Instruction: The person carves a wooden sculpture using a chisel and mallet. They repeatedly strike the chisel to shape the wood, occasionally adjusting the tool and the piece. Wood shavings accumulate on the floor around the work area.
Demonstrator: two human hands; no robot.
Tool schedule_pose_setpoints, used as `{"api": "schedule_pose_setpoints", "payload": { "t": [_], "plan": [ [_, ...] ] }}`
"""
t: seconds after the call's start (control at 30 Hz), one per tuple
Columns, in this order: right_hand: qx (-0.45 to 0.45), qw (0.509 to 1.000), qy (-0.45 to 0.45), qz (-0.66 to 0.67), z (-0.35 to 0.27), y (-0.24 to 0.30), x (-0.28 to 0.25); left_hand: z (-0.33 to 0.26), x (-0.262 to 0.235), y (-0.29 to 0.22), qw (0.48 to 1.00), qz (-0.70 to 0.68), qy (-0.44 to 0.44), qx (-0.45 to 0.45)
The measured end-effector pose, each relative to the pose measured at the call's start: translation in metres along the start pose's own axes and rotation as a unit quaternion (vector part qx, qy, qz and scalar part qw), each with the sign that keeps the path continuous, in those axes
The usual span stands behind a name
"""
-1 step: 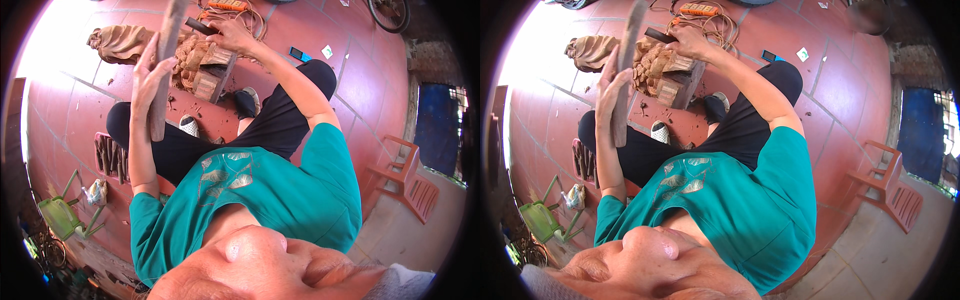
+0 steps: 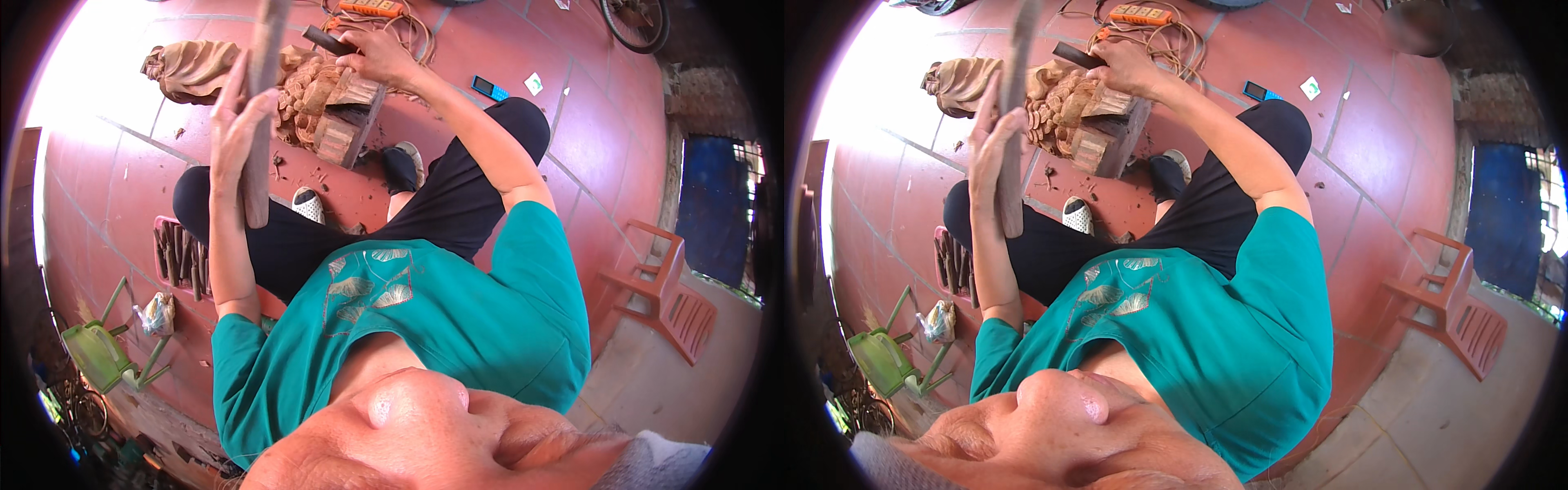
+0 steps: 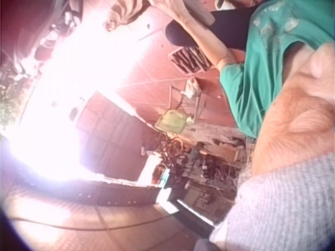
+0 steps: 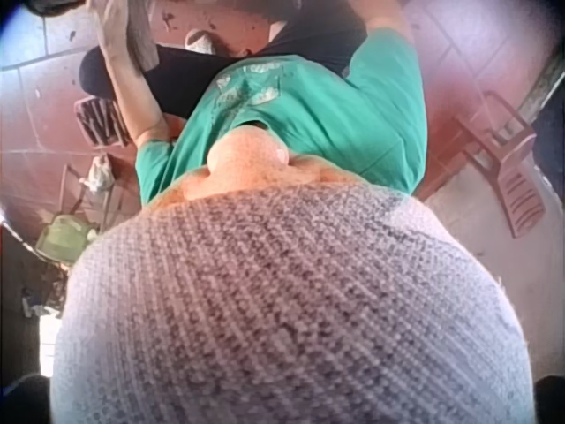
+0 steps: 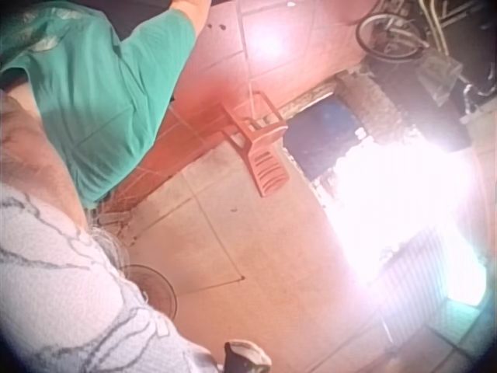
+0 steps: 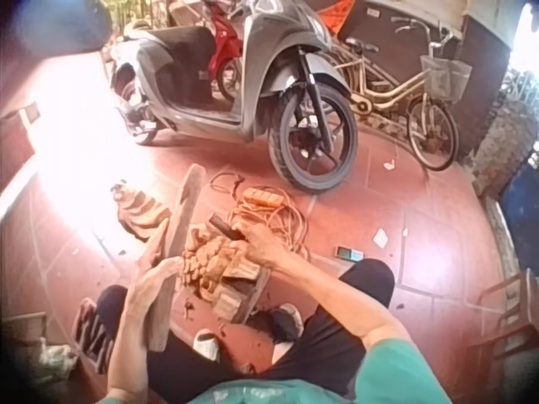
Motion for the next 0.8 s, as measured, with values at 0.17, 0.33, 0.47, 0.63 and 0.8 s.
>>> {"api": "schedule_pose_setpoints", "payload": {
  "t": [0.17, 0.33, 0.47, 0.63, 0.8],
  "plan": [
    [0.096, 0.988, 0.008, 0.121, 0.009, -0.01, -0.011, 0.012, -0.027, -0.01, 0.988, -0.083, -0.119, 0.046],
    [0.108, 0.98, -0.016, 0.167, 0.012, -0.01, -0.005, 0.013, -0.022, -0.006, 0.988, -0.087, -0.126, 0.015],
    [0.099, 0.986, 0.006, 0.137, 0.014, -0.001, -0.003, 0.007, -0.013, -0.006, 0.992, -0.073, -0.1, 0.011],
    [0.042, 0.996, -0.026, 0.074, 0.013, 0.001, -0.004, 0.006, -0.003, -0.008, 0.994, -0.068, -0.082, 0.041],
    [0.144, 0.973, -0.007, 0.179, 0.012, -0.016, 0.001, 0.005, 0.008, 0.003, 0.999, 0.045, 0.006, 0.014]
  ]
}}
Point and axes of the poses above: each hand's wrist, its own z-axis towards the middle knuckle, its own x-axis out of the palm, y = z × x, the point moved 6 cm from there along z, towards the middle knuckle, and after that the axes turned 13 degrees about -y, right-handed, at the moved point
